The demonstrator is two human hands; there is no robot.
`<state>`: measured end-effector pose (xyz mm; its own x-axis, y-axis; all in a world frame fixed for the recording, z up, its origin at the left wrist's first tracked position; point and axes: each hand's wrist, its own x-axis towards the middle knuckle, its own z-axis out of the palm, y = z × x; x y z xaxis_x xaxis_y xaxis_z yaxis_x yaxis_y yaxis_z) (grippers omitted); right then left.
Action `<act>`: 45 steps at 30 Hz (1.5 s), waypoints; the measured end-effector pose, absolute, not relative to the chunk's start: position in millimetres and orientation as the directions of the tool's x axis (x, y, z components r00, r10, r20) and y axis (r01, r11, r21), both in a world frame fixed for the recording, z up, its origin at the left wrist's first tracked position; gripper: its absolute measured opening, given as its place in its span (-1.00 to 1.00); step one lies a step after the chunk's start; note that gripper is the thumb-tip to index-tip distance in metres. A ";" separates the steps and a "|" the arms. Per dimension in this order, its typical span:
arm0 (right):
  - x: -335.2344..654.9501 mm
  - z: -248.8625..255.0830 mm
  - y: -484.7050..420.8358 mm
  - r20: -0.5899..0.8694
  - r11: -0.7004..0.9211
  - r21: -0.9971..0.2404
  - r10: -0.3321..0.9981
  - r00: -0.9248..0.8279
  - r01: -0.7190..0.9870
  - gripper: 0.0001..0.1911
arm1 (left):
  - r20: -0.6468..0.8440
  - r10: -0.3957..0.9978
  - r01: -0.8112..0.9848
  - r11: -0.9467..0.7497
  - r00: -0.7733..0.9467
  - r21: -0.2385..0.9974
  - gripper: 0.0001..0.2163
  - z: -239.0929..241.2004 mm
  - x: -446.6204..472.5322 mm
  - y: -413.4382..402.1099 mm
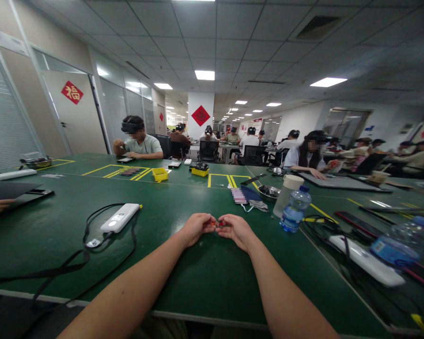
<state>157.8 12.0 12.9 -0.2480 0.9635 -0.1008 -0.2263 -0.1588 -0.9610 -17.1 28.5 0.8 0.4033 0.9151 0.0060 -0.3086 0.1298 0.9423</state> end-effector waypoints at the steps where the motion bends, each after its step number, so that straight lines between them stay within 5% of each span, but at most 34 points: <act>1: 157.8 12.5 12.4 -0.107 -0.163 -0.962 0.963 -0.246 -0.220 -0.86 | 0.010 0.915 -0.301 0.122 0.403 0.946 -0.84 0.7 -16.9 28.4; 19: 157.0 9.0 11.8 -0.070 -0.101 -0.985 0.975 -0.210 -0.138 -0.79 | 0.103 0.923 -0.204 -0.027 0.371 0.979 -0.86 -1.0 -15.3 24.2; 45: 158.4 9.5 13.0 -0.076 -0.129 -0.973 0.961 -0.265 -0.191 -0.84 | 0.040 0.914 -0.269 0.076 0.403 0.960 -0.84 0.5 -16.5 26.0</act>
<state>158.4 13.0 9.5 -0.2646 0.9614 -0.0757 -0.1913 -0.1293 -0.9730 -16.5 26.0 0.5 0.4029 0.9144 0.0404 -0.2687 0.0760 0.9602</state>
